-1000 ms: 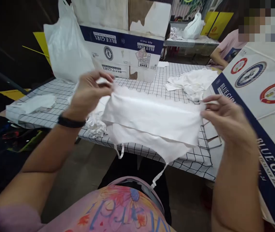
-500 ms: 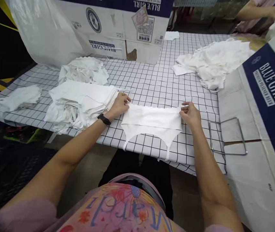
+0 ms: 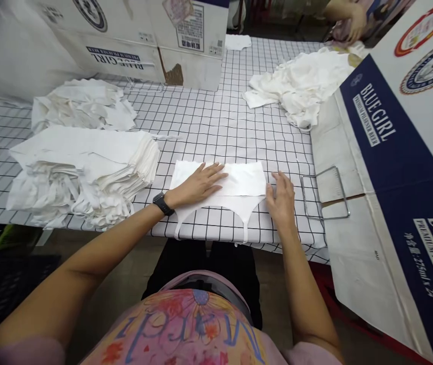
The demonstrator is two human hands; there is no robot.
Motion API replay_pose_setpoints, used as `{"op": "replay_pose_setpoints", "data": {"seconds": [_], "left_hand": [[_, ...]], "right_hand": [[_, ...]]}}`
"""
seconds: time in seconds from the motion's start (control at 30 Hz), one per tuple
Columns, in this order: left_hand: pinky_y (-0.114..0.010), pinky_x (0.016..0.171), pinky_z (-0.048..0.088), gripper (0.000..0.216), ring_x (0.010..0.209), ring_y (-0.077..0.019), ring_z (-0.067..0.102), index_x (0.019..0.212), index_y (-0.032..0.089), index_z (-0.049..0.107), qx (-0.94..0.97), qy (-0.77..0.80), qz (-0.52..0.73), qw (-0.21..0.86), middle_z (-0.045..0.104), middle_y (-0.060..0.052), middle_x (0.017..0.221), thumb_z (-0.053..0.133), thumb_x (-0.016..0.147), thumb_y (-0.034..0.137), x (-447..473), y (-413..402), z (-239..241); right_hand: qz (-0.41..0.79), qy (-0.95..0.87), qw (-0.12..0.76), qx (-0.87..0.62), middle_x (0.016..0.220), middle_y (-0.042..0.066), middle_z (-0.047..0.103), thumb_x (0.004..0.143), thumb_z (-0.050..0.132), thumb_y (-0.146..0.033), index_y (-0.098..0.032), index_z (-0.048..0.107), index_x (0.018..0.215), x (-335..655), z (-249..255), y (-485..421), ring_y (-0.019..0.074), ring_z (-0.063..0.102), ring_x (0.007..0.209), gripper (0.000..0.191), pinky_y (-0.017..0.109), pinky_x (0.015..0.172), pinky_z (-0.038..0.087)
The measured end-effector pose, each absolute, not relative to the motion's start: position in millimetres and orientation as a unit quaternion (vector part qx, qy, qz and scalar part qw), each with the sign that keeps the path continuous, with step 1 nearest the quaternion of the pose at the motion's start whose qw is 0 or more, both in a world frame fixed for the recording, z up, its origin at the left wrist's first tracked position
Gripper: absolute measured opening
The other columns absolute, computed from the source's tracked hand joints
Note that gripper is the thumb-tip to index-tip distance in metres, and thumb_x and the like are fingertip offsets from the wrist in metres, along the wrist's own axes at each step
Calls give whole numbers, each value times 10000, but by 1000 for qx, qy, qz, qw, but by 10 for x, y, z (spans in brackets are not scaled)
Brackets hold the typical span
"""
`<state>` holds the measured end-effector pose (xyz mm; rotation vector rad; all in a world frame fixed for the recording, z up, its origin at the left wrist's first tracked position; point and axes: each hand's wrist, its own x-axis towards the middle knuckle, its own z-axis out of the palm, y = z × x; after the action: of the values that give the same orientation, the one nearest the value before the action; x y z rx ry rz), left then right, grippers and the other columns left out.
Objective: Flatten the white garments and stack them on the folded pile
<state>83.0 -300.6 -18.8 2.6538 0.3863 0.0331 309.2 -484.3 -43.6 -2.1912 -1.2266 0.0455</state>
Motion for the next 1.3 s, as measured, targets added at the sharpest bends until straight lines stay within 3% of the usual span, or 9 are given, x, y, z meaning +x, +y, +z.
{"op": "replay_pose_setpoints", "data": {"seconds": [0.1, 0.3, 0.43, 0.57, 0.7, 0.9, 1.17, 1.3], "left_hand": [[-536, 1330, 72, 518, 1624, -256, 138, 1576, 227, 394, 968, 127, 28, 214, 198, -91, 1734, 357, 1095, 417, 920, -3044, -189], [-537, 1338, -2, 580, 1632, -217, 68, 1622, 366, 292, 972, 108, -8, 209, 76, 36, 1746, 240, 1085, 579, 1019, -2996, -304], [-531, 1341, -25, 601, 1630, -199, 61, 1637, 411, 217, 975, 97, -1, 198, 57, 74, 1743, 194, 1074, 618, 918, -2842, -375], [-570, 1333, -6, 594, 1627, -235, 82, 1636, 379, 246, 976, 109, 2, 187, 80, 47, 1744, 229, 1080, 587, 820, -2747, -392], [-572, 1327, -32, 569, 1630, -219, 68, 1634, 283, 272, 979, 125, 15, 158, 96, -29, 1747, 255, 1103, 485, 876, -2943, -311], [-562, 1332, 14, 541, 1631, -204, 54, 1637, 265, 270, 988, -8, 32, 150, 107, -15, 1745, 252, 1108, 376, 1307, -3500, -203], [-672, 1297, 0, 602, 1629, -233, 106, 1644, 240, 245, 983, 14, -44, 178, 171, -21, 1734, 187, 1100, 489, 1626, -3606, -323], [-655, 1311, 31, 613, 1630, -218, 100, 1644, 256, 248, 987, 18, -25, 155, 180, -5, 1733, 196, 1093, 521, 1600, -3637, -358]], "right_hand": [[9, -467, 317, -825, 1532, 170, 524, 1010, 448, -363, -206, 611, 1371, 2942, -427, -4997, 339, 466, 1445, 426, 585, 1183, 389], [-57, -457, 345, -818, 1386, 158, 634, 1007, 550, -344, -192, 697, 1238, 2527, -453, -5363, 330, 577, 1304, 313, 544, 1050, 517], [-55, -483, 399, -777, 1140, 98, 722, 989, 622, -237, -213, 724, 1108, 2100, -431, -5709, 246, 676, 1080, 158, 409, 959, 558], [9, -455, 431, -779, 925, 44, 719, 980, 641, -203, -213, 707, 979, 1786, -555, -6012, 189, 693, 843, 67, 311, 806, 554], [49, -364, 436, -822, 880, 39, 725, 988, 639, -288, -209, 701, 940, 1717, -779, -6145, 185, 681, 784, 112, 296, 759, 534], [168, -307, 434, -830, 968, 94, 767, 908, 701, -500, -188, 717, 1014, 1719, -948, -6041, 240, 705, 854, 330, 354, 823, 543], [331, -285, 487, -756, 765, 38, 713, 984, 573, -515, -209, 687, 820, 1697, -734, -6143, 209, 706, 800, 366, 305, 809, 538], [371, -293, 447, -759, 673, 23, 666, 971, 589, -540, -211, 718, 814, 1795, -555, -6476, 203, 720, 773, 386, 253, 770, 559]]}}
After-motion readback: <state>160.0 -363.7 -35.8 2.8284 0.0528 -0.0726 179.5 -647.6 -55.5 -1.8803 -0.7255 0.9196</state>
